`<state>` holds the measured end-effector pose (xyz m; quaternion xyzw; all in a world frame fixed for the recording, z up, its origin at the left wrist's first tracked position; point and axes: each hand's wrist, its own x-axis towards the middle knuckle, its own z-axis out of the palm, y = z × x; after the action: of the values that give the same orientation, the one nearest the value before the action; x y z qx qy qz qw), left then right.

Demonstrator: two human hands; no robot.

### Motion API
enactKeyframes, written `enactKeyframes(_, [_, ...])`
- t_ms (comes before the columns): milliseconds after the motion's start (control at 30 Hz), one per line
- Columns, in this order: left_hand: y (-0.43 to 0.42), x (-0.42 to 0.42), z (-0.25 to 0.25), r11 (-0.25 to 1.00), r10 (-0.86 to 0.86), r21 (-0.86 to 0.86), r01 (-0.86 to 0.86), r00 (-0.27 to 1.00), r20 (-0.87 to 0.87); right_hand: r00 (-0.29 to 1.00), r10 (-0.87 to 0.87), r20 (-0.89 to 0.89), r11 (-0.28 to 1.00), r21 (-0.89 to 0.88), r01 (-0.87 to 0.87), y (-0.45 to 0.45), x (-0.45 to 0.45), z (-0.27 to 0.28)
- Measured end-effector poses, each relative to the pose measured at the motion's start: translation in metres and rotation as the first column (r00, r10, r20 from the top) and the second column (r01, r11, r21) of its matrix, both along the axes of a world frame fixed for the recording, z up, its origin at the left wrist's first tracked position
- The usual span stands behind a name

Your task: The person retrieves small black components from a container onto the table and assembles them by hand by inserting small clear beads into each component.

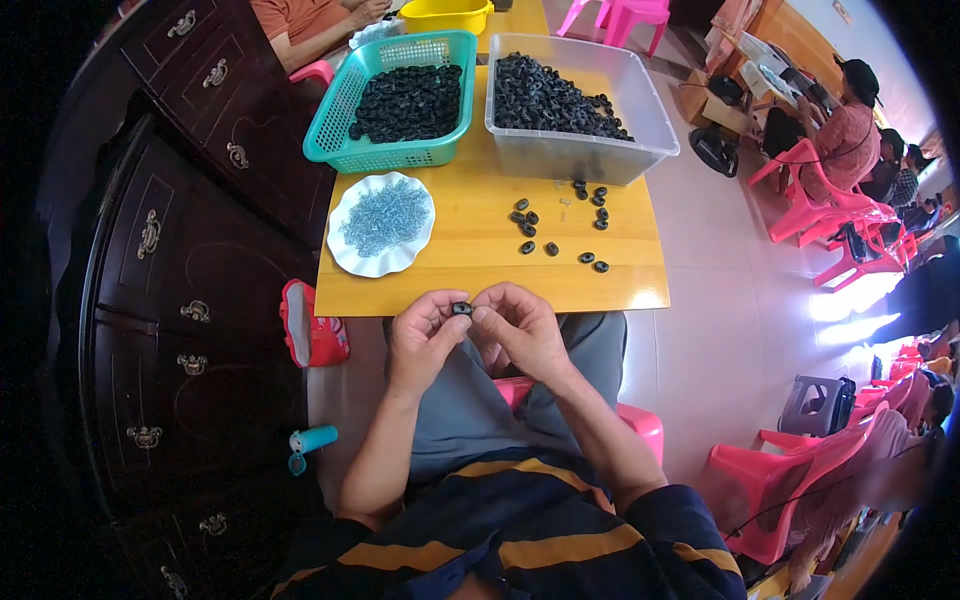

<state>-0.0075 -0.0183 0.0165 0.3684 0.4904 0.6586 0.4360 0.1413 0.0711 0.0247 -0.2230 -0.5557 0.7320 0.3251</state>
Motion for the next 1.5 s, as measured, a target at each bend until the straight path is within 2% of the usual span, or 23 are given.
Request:
enactKeyframes(233, [0.0, 0.003, 0.006, 1.0, -0.011, -0.018, 0.012, 1.0, 0.012, 1.0, -0.012, 0.012, 0.999, -0.035, 0.013, 0.0, 0.002, -0.003])
enactKeyframes(300, [0.004, 0.003, -0.005, 0.996, 0.089, 0.028, -0.085, 0.984, -0.152, 1.0, -0.007, 0.019, 1.0, -0.008, 0.007, 0.001, 0.003, -0.001])
enactKeyframes(433, [0.005, 0.008, -0.005, 0.991, 0.13, 0.05, -0.124, 0.981, -0.145, 0.997, -0.041, 0.069, 0.994, 0.106, 0.034, 0.006, 0.004, 0.006])
enactKeyframes(500, [0.001, 0.009, 0.005, 0.989, 0.132, -0.014, -0.149, 0.912, -0.387, 0.994, -0.056, 0.096, 0.984, 0.173, 0.039, 0.009, 0.005, 0.007])
enactKeyframes(533, [0.001, 0.009, 0.007, 0.989, 0.131, -0.014, -0.148, 0.913, -0.387, 0.99, -0.073, 0.122, 0.97, 0.24, 0.042, 0.01, 0.005, 0.008])
enactKeyframes(600, [0.003, 0.009, 0.009, 0.985, 0.17, 0.069, -0.157, 0.858, -0.484, 0.987, -0.048, 0.154, 0.969, 0.246, 0.009, 0.011, 0.009, 0.017])
enactKeyframes(767, [0.004, 0.006, 0.003, 0.986, 0.169, 0.104, -0.134, 0.822, -0.543, 0.975, -0.027, 0.218, 0.965, 0.261, -0.032, 0.011, 0.01, 0.025])
enactKeyframes(833, [0.005, 0.006, 0.002, 0.985, 0.173, 0.123, -0.124, 0.798, -0.577, 0.955, -0.145, 0.259, 0.864, 0.504, -0.006, 0.012, 0.009, 0.021])
enactKeyframes(967, [0.005, 0.008, 0.001, 0.984, 0.175, 0.125, -0.126, 0.807, -0.565, 0.931, -0.194, 0.31, 0.812, 0.583, -0.025, 0.012, 0.01, 0.026])
enactKeyframes(1033, [0.004, 0.009, 0.002, 0.985, 0.173, 0.109, -0.136, 0.826, -0.536, 0.921, -0.228, 0.315, 0.69, 0.72, -0.075, 0.014, 0.01, 0.029])
enactKeyframes(1067, [0.003, 0.01, 0.003, 0.985, 0.172, 0.077, -0.154, 0.856, -0.487, 0.921, -0.228, 0.315, 0.69, 0.72, -0.075, 0.014, 0.011, 0.033])
enactKeyframes(1133, [0.002, 0.011, 0.004, 0.984, 0.173, 0.047, -0.169, 0.883, -0.436, 0.937, -0.016, 0.348, 0.903, 0.407, -0.136, 0.015, 0.013, 0.041])
enactKeyframes(1267, [0.002, 0.007, 0.0, 0.994, 0.104, 0.005, -0.11, 0.92, -0.378, 0.944, 0.081, 0.321, 0.916, 0.349, -0.198, 0.025, 0.017, 0.027])
enactKeyframes(1333, [0.001, 0.007, 0.003, 0.995, 0.101, 0.021, -0.1, 0.919, -0.381, 0.955, 0.196, 0.221, 0.966, 0.125, -0.227, 0.028, 0.017, 0.022])
enactKeyframes(1400, [0.0, 0.007, 0.009, 0.999, 0.037, -0.014, -0.044, 0.937, -0.347, 0.967, 0.187, 0.174, 0.973, 0.101, -0.206, 0.03, 0.015, 0.011])
enactKeyframes(1500, [0.003, 0.008, -0.001, 0.997, 0.071, 0.06, -0.056, 0.954, -0.291, 0.985, 0.147, 0.093, 0.984, 0.089, -0.156, 0.026, 0.013, 0.007])
